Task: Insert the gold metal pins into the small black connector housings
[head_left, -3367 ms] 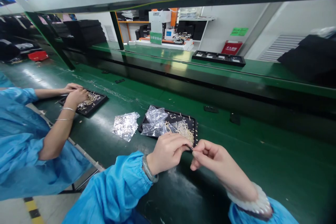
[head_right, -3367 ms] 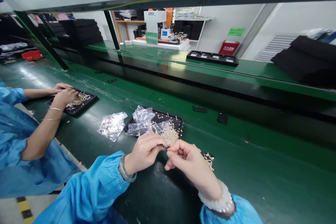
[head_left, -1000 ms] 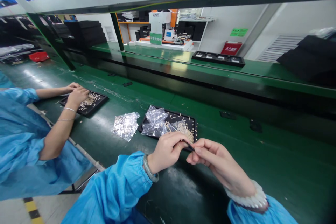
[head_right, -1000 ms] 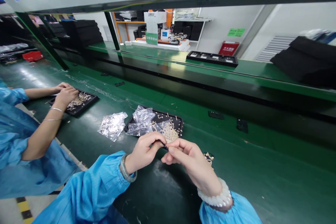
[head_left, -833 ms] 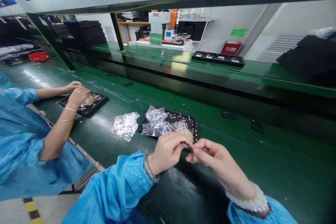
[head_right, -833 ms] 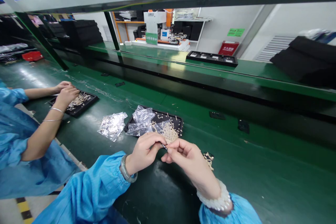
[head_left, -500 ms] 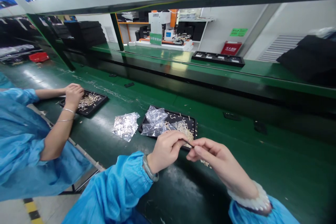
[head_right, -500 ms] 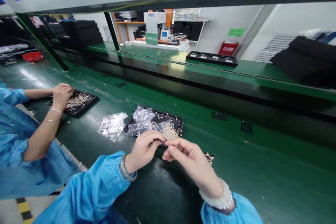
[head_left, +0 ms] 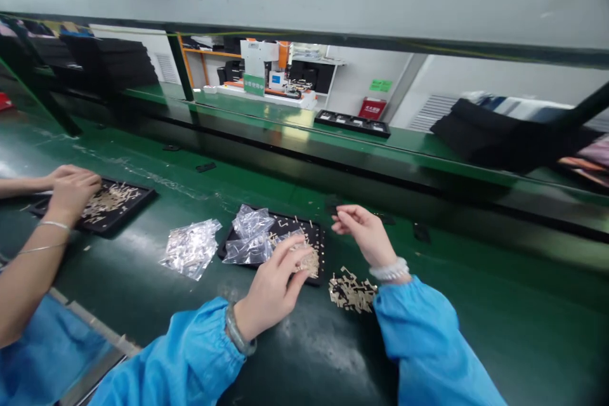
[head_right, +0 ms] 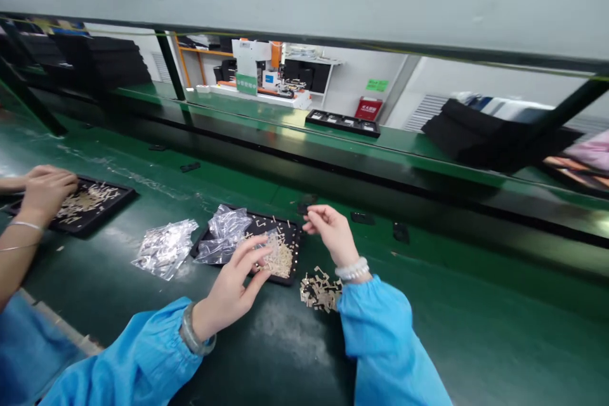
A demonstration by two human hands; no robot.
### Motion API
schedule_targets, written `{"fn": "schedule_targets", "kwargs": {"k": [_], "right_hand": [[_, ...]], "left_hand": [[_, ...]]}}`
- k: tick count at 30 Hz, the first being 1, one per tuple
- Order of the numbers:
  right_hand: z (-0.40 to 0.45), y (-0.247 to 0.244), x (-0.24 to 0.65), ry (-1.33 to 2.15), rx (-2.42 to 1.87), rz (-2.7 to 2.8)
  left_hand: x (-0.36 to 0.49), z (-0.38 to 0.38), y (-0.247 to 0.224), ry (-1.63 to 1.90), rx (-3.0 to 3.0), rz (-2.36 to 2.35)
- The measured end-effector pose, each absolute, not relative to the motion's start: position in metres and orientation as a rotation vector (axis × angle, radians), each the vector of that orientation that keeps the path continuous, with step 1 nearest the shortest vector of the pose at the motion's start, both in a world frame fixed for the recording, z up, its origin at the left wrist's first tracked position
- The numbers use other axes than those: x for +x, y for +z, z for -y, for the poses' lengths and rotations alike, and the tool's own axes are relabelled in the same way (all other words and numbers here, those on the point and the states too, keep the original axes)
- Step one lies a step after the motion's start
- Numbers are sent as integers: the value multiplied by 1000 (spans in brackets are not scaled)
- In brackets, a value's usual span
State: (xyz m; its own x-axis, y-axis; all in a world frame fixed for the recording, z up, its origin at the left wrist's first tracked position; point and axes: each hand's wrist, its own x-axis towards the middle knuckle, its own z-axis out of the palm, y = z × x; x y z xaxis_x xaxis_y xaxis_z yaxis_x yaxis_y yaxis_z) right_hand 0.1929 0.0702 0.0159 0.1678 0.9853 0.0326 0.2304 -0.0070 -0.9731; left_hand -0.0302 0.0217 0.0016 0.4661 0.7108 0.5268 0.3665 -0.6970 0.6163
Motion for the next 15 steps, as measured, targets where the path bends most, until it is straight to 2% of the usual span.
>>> {"fn": "schedule_targets", "kwargs": {"k": [5, 8, 12, 15], "right_hand": [[-116, -30, 248, 791, -1747, 1264], [-114, -54, 282, 532, -1946, 1212], [-103, -69, 317, 207, -2127, 1116], [-102, -73, 330, 91, -2205, 1076]], "left_hand": [[-30, -23, 0, 1072, 2341, -878], [-30, -24, 0, 1057, 2349, -878], [-30, -25, 1, 1047, 2353, -861], [-29, -26, 0, 1047, 2327, -849]]}}
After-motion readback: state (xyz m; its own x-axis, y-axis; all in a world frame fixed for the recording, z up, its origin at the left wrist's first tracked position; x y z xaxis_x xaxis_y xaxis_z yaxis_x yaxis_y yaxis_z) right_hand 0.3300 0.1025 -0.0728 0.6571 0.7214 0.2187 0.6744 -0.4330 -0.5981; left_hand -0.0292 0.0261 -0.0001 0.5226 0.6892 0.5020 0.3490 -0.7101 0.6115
